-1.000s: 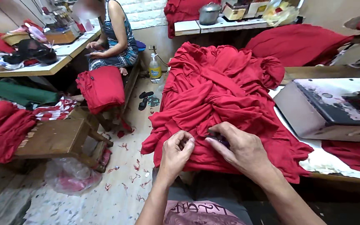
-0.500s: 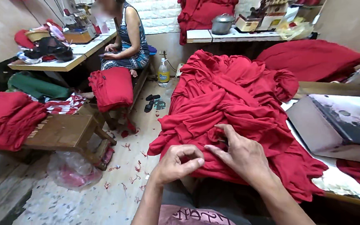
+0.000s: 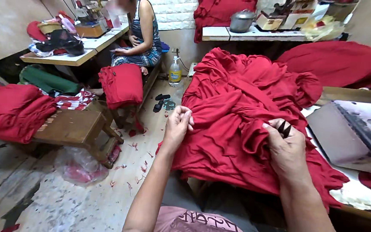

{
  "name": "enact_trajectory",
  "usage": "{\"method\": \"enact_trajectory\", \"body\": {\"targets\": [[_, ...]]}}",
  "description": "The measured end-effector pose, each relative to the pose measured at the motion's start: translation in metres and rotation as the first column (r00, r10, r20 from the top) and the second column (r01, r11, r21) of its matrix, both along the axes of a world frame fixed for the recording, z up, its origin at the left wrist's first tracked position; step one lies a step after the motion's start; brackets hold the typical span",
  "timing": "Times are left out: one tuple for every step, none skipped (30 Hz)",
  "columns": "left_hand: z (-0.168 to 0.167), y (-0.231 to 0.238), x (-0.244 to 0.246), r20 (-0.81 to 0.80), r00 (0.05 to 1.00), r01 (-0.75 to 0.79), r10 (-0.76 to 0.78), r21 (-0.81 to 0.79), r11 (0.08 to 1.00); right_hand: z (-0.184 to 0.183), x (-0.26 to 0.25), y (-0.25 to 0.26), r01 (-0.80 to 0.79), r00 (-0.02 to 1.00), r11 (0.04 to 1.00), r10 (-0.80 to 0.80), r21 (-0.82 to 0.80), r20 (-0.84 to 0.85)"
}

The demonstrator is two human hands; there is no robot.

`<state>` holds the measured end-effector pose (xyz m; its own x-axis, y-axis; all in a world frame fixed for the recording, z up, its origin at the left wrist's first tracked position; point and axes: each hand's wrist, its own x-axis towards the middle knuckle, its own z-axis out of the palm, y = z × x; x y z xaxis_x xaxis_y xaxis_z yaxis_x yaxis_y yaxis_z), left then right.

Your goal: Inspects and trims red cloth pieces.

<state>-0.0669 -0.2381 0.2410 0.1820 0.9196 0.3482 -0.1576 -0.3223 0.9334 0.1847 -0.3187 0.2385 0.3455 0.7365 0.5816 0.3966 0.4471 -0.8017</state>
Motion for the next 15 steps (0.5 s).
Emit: {"method": "enact_trajectory", "body": {"targets": [[-0.002, 0.005, 0.000, 0.048, 0.999, -0.004, 0.005, -0.009, 1.000, 0.000, 0.000, 0.000, 0.003, 1.000, 1.000, -0.003, -0.006, 0.010], [-0.005, 0.010, 0.001, 0.081, 0.996, -0.031, 0.031, 0.004, 1.000, 0.000, 0.000, 0.000, -0.001, 1.000, 1.000, 0.001, -0.007, 0.008], [-0.005, 0.011, 0.001, 0.092, 0.994, -0.066, 0.064, 0.022, 0.998, -0.001, 0.001, 0.000, -0.015, 1.000, 1.000, 0.014, -0.006, -0.008], [-0.004, 0.008, 0.001, 0.070, 0.992, -0.104, 0.101, 0.049, 0.993, -0.001, 0.001, 0.000, -0.040, 0.998, 0.999, 0.040, -0.003, -0.038], [-0.002, 0.002, 0.000, 0.021, 0.991, -0.137, 0.136, 0.090, 0.986, 0.000, 0.000, 0.000, -0.071, 0.994, 0.997, 0.071, -0.001, -0.086], [0.000, -0.008, 0.000, -0.048, 0.987, -0.146, 0.155, 0.151, 0.978, 0.001, -0.001, -0.001, -0.107, 0.984, 0.994, 0.106, 0.001, -0.143], [0.002, -0.019, 0.001, -0.133, 0.980, -0.116, 0.151, 0.237, 0.965, 0.003, -0.002, -0.001, -0.145, 0.966, 0.989, 0.142, 0.003, -0.218], [0.005, -0.031, 0.002, -0.245, 0.962, -0.037, 0.123, 0.329, 0.943, 0.006, -0.002, -0.002, -0.179, 0.939, 0.984, 0.171, 0.003, -0.299], [0.008, -0.042, 0.004, -0.377, 0.921, 0.074, 0.095, 0.410, 0.909, 0.010, -0.003, -0.003, -0.203, 0.908, 0.979, 0.188, 0.000, -0.375], [0.012, -0.052, 0.007, -0.532, 0.841, 0.183, 0.099, 0.452, 0.873, 0.013, -0.002, -0.004, -0.222, 0.877, 0.975, 0.197, -0.004, -0.439], [0.016, -0.058, 0.012, -0.659, 0.739, 0.261, 0.139, 0.471, 0.843, 0.015, 0.001, -0.005, -0.240, 0.851, 0.971, 0.206, -0.009, -0.483], [0.015, -0.060, 0.015, -0.714, 0.671, 0.286, 0.198, 0.496, 0.820, 0.016, 0.003, -0.007, -0.252, 0.833, 0.968, 0.211, -0.011, -0.511], [0.010, -0.059, 0.019, -0.704, 0.663, 0.255, 0.257, 0.534, 0.806, 0.016, 0.005, -0.008, -0.262, 0.813, 0.965, 0.220, -0.002, -0.539], [0.006, -0.056, 0.020, -0.664, 0.685, 0.186, 0.300, 0.558, 0.809, 0.015, 0.007, -0.009, -0.272, 0.795, 0.962, 0.229, 0.007, -0.562], [0.004, -0.052, 0.020, -0.612, 0.726, 0.099, 0.314, 0.545, 0.833, 0.015, 0.008, -0.009, -0.279, 0.780, 0.960, 0.233, 0.010, -0.580]]}}
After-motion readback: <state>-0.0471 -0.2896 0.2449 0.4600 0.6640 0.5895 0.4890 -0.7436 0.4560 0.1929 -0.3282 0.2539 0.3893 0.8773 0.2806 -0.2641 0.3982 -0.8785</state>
